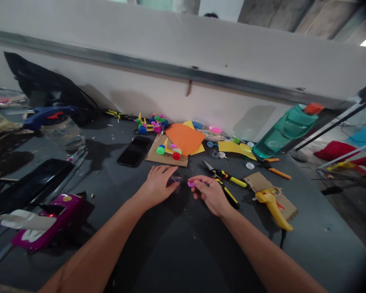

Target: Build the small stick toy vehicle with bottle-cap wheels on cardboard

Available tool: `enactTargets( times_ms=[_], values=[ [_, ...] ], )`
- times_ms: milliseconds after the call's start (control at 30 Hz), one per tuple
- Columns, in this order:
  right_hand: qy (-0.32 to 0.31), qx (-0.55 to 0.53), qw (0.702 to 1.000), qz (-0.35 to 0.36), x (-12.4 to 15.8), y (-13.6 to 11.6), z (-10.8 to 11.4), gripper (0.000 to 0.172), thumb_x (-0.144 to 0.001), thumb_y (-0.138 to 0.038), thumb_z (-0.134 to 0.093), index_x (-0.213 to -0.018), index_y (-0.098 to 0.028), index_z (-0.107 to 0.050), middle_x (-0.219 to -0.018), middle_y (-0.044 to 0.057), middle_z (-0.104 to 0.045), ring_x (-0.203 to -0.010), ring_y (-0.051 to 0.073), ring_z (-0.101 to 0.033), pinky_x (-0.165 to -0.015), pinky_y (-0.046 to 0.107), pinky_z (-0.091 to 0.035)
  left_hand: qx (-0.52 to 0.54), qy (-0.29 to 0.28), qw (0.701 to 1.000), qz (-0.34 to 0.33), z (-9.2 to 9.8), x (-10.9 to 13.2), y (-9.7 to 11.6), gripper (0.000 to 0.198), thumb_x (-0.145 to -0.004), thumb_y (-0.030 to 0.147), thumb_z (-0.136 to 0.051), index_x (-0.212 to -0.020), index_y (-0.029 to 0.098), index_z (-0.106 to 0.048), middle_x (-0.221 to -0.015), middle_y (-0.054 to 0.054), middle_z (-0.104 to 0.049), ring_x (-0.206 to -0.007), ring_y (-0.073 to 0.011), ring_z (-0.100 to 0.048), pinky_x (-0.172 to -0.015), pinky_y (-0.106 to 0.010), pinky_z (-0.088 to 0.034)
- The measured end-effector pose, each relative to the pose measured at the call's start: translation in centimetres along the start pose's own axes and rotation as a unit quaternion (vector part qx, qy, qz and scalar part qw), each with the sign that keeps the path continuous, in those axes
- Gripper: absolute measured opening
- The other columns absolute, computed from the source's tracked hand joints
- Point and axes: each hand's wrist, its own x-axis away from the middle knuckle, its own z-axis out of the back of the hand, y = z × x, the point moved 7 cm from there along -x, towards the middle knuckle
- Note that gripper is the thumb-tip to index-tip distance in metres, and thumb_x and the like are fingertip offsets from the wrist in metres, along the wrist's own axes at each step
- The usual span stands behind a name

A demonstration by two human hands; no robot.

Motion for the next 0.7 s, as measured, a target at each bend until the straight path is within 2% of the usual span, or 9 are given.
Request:
enactTargets(
  times_ms=[100, 233, 333, 467, 567, 700],
  values=[
    [-0.016, -0.058, 0.998, -0.021, 0.1, 0.1, -0.4, 0.023, -0.069, -0.025, -0.067, -0.091, -0.018, -0.065, -0.084, 0.005, -0.064, -0.071, 0.014, -0.060, -0.054, 0.023, -0.048, 0.019, 0.011, 0.999, -0.044, 0.6, 0.1, 2.0, 0.042, -0.080, 0.027, -0.053, -0.122, 0.022, -0.051, -0.120, -0.009, -0.055, -0.113, -0.0243, -0.046, -0.101, -0.048, -0.028],
    [-0.020, -0.050, 0.999, -0.011, 0.3, -0.1, -0.6, 0.026, -0.071, -0.026, -0.066, -0.096, -0.020, -0.059, -0.076, 0.001, -0.063, -0.059, 0.012, -0.059, -0.039, 0.017, -0.041, 0.066, 0.010, 0.992, -0.108, 0.7, 0.2, 4.0, 0.034, -0.081, 0.023, -0.053, -0.115, 0.025, -0.056, -0.111, -0.005, -0.061, -0.108, -0.0190, -0.051, -0.104, -0.046, -0.026],
    [-0.011, -0.035, 0.999, -0.010, 0.3, 0.1, -0.7, 0.020, -0.072, -0.031, -0.065, -0.087, -0.021, -0.056, -0.060, -0.004, -0.057, -0.047, 0.009, -0.054, -0.034, 0.015, -0.034, 0.091, 0.016, 0.987, -0.130, 0.2, 0.3, 4.2, 0.025, -0.083, 0.023, -0.054, -0.106, 0.025, -0.062, -0.100, -0.002, -0.066, -0.096, -0.0159, -0.057, -0.098, -0.040, -0.035],
    [0.038, 0.007, 0.999, 0.004, 0.1, 0.2, -0.3, 0.018, -0.072, -0.033, -0.066, -0.073, -0.019, -0.055, -0.046, -0.006, -0.050, -0.038, 0.006, -0.041, -0.034, 0.015, -0.026, 0.091, 0.065, 0.986, -0.127, 0.3, 0.4, 3.9, 0.022, -0.082, 0.025, -0.056, -0.102, 0.022, -0.065, -0.090, -0.003, -0.068, -0.086, -0.0159, -0.057, -0.084, -0.034, -0.044],
    [0.074, 0.054, 0.996, 0.018, 0.2, 0.1, -0.1, 0.017, -0.071, -0.034, -0.065, -0.074, -0.017, -0.061, -0.045, -0.006, -0.046, -0.038, 0.005, -0.035, -0.035, 0.017, -0.023, 0.091, 0.064, 0.986, -0.125, 0.5, 0.4, 4.0, 0.021, -0.082, 0.026, -0.056, -0.100, 0.020, -0.065, -0.089, -0.004, -0.067, -0.083, -0.0156, -0.056, -0.077, -0.031, -0.046],
    [0.081, 0.109, 0.989, 0.053, 0.7, -0.3, -0.3, 0.014, -0.072, -0.030, -0.061, -0.077, -0.018, -0.065, -0.050, -0.005, -0.048, -0.043, 0.007, -0.038, -0.039, 0.019, -0.025, 0.099, 0.061, 0.987, -0.108, 0.9, 0.5, 4.4, 0.016, -0.082, 0.025, -0.055, -0.094, 0.020, -0.064, -0.085, -0.003, -0.065, -0.082, -0.0152, -0.055, -0.075, -0.030, -0.046]
  ],
)
